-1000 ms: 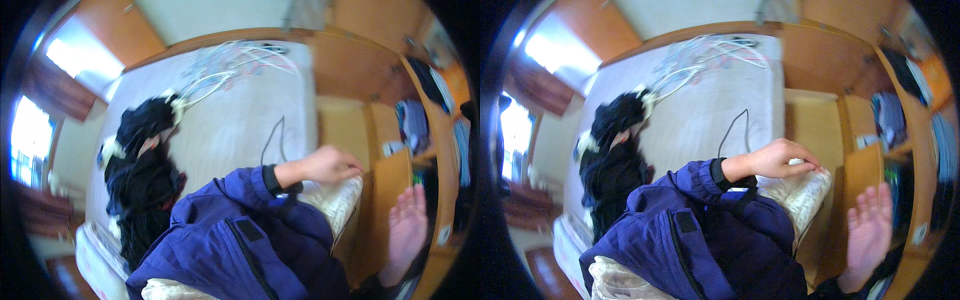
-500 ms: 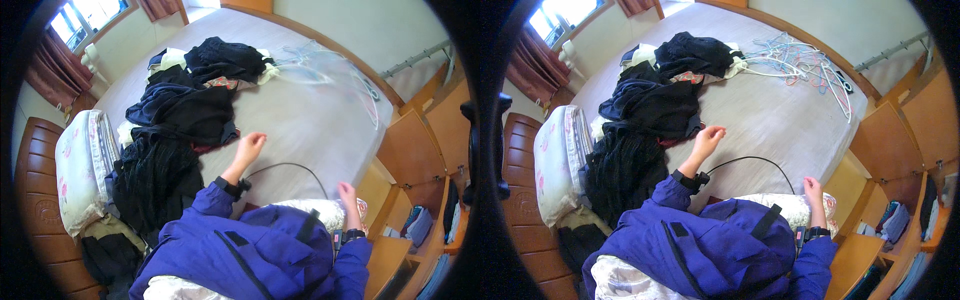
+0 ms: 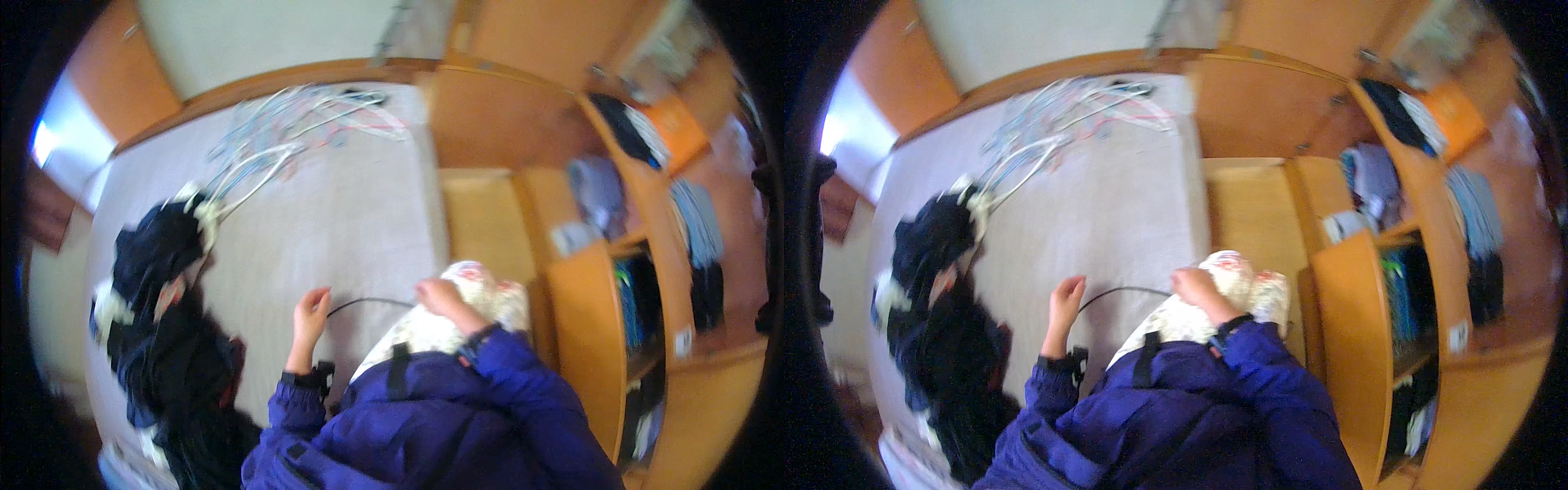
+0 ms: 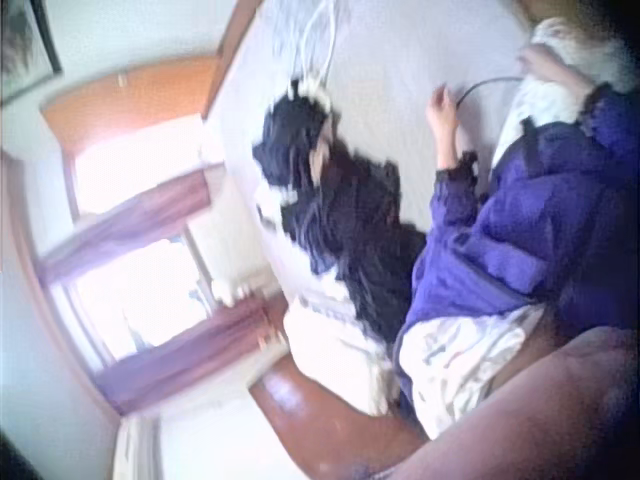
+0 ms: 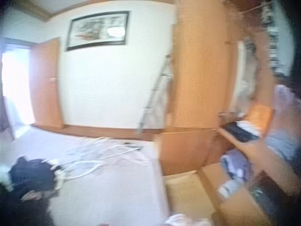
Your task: The person folds a blue garment and a beige garment on a bed, then places the folded items into a wooden wardrobe. The person handles the garments one at a time, smoothing and folding them before storing them.
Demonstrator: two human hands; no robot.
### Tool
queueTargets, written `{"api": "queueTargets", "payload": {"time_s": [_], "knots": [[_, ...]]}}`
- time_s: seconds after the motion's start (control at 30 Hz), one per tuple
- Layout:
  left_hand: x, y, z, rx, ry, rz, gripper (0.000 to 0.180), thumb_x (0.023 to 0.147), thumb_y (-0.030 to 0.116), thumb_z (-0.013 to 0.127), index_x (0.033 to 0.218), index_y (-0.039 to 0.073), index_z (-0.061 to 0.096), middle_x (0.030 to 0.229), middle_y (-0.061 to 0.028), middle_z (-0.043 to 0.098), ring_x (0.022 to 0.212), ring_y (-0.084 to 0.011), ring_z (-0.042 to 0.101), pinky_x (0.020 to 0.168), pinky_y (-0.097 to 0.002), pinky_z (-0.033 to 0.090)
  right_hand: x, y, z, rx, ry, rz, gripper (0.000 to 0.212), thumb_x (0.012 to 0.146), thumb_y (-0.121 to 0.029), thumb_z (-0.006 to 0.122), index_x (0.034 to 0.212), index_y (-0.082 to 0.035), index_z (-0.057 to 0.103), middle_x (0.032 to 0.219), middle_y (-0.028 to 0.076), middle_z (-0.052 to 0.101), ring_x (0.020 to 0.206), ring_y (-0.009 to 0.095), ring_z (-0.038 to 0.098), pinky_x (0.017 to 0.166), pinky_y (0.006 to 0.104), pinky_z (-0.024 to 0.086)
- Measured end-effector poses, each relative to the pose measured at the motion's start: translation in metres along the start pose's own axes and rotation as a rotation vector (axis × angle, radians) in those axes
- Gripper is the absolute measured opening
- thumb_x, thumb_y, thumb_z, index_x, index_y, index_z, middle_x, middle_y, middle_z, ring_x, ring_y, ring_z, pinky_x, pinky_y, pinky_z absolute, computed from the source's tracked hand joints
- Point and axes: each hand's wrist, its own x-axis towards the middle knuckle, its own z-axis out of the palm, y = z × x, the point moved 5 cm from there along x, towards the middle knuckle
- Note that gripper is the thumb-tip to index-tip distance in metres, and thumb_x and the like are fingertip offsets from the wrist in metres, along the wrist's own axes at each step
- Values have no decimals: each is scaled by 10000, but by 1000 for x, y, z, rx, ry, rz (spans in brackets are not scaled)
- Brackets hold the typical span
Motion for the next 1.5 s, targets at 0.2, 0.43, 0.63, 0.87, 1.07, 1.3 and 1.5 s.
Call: {"api": "queueTargets", "payload": {"time_s": [0.2,0.43,0.63,0.87,1.07,1.3,1.5], "knots": [[-11,2,46,-46,-178,-41,223,876,161,612,1017,-7,654,903,-77,678,827,-135,628,750,-266,489,-2,-4,-6,-2,129,-82,185,813,-186,496,746,-65,619,784,141,636,744,350,611,664,465,486],[-15,-9,67,-44,-285,-132,229,883,161,617,1024,-18,642,903,-64,675,818,-103,609,731,-241,478,-12,10,-22,427,127,-35,280,874,-291,588,1029,-69,660,946,140,675,849,273,658,751,355,518],[-19,1,105,-28,-420,-90,216,891,155,608,1015,-18,643,915,-72,679,819,-119,627,727,-244,486,-72,83,-63,820,194,197,296,910,-211,598,1143,-29,607,1073,90,659,962,172,625,851,299,494],[-35,48,163,11,-662,-84,251,874,193,628,1036,2,643,895,-100,681,810,-145,643,731,-271,504,-159,127,-115,1183,475,405,300,927,-211,569,1145,-6,588,1059,104,648,957,166,621,809,287,512],[-45,139,202,107,-719,602,216,821,161,651,998,37,658,992,-155,647,921,-333,613,803,-366,495,-178,141,-85,1071,617,540,233,894,-163,586,1076,-21,617,1034,114,649,965,208,620,804,322,510],[-74,147,287,387,-932,1101,360,761,215,653,1093,76,632,1139,-73,614,1167,-258,504,1010,-421,357,-140,110,-45,-199,480,264,183,775,-160,610,941,-110,669,1087,13,630,1220,217,451,1065,513,219],[-68,117,305,616,-993,1166,416,805,344,609,1172,149,614,1228,21,578,1297,-183,381,1107,-480,174,-142,116,-45,-63,449,316,177,800,-209,588,926,-127,683,1082,-25,634,1236,161,438,1086,533,149]]}}
